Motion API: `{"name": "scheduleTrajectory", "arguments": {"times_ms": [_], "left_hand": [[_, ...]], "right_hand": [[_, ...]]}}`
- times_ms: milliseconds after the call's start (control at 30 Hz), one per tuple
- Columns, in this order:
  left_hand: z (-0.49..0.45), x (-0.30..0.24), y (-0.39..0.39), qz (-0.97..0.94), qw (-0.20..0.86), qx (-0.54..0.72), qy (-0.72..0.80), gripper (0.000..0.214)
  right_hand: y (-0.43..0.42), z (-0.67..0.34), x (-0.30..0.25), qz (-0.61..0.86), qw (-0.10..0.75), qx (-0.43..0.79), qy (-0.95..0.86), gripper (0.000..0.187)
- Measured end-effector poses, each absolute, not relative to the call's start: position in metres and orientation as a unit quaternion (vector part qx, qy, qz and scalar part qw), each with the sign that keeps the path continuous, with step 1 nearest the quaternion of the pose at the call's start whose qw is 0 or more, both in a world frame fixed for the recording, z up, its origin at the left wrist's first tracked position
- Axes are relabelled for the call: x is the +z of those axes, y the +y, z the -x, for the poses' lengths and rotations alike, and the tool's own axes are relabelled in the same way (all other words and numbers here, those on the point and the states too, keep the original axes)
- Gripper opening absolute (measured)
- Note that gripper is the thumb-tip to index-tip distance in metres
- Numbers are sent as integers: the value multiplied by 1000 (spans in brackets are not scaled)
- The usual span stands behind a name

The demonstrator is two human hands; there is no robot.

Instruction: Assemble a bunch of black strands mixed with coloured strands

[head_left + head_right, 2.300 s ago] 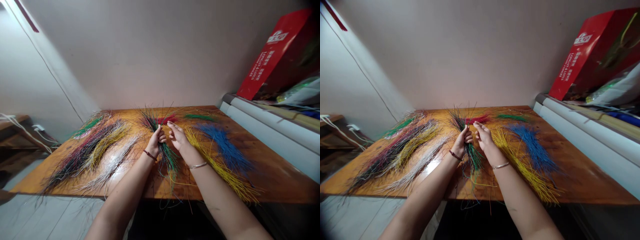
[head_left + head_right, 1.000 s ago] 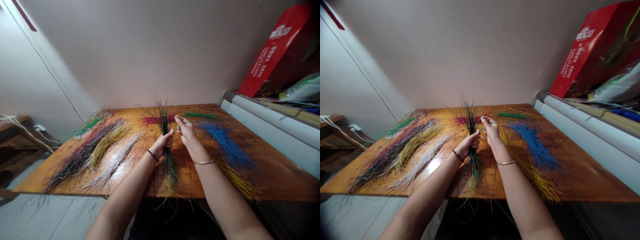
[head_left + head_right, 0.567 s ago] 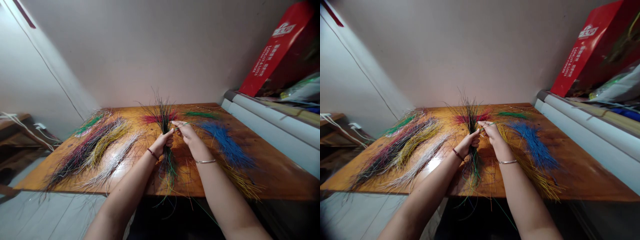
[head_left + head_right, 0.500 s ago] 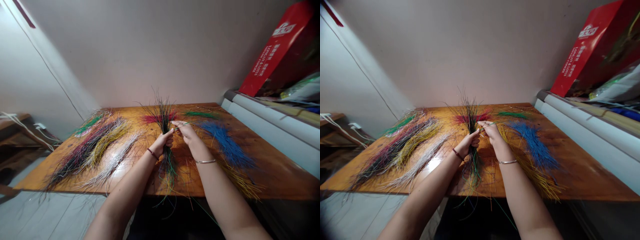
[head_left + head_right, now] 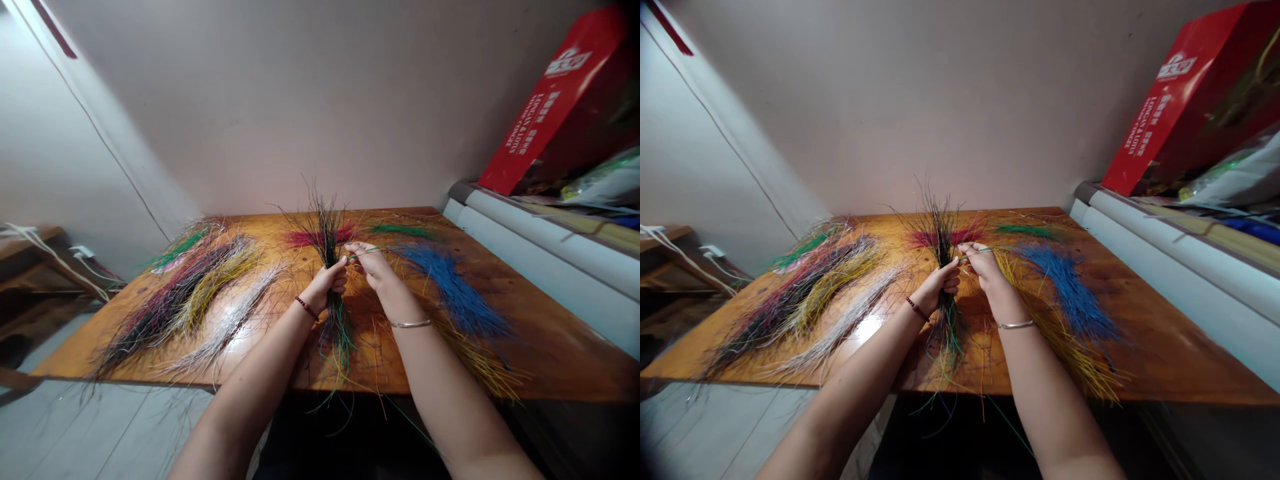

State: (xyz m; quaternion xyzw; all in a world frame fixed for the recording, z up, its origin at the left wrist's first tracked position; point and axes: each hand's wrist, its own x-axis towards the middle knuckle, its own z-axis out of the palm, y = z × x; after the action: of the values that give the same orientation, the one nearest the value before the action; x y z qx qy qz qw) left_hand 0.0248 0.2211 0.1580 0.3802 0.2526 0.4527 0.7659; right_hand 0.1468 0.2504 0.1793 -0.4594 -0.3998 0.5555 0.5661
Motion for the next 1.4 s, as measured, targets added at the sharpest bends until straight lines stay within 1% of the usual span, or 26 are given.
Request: {"name": "scheduleTrajectory", "arguments": {"times_ms": [267, 400, 600, 800, 1000, 1267, 1400], "left_hand": [[-24, 161, 220, -363, 767, 457, 265, 38], [-24, 159, 221, -366, 768, 456, 262, 38], [-23, 157, 222, -373, 768, 455, 253, 39], [-23, 158, 222, -375, 767, 455, 254, 40], [-24, 159, 220, -375, 763, 458, 260, 42], [-24, 156, 222, -380, 764, 456, 251, 39], [-25, 156, 222, -374, 765, 459, 252, 39]], "right_hand": [[247, -144, 182, 460, 564, 563, -391, 17], [244, -144, 184, 454, 565, 565, -394, 19], [244, -144, 182, 452, 538, 581, -411, 24], [243, -144, 182, 456, 533, 590, -400, 21], [244, -144, 181, 455, 526, 591, -410, 24], [246, -145, 179, 473, 518, 588, -403, 17], [247, -142, 180, 487, 528, 574, -394, 10]]}}
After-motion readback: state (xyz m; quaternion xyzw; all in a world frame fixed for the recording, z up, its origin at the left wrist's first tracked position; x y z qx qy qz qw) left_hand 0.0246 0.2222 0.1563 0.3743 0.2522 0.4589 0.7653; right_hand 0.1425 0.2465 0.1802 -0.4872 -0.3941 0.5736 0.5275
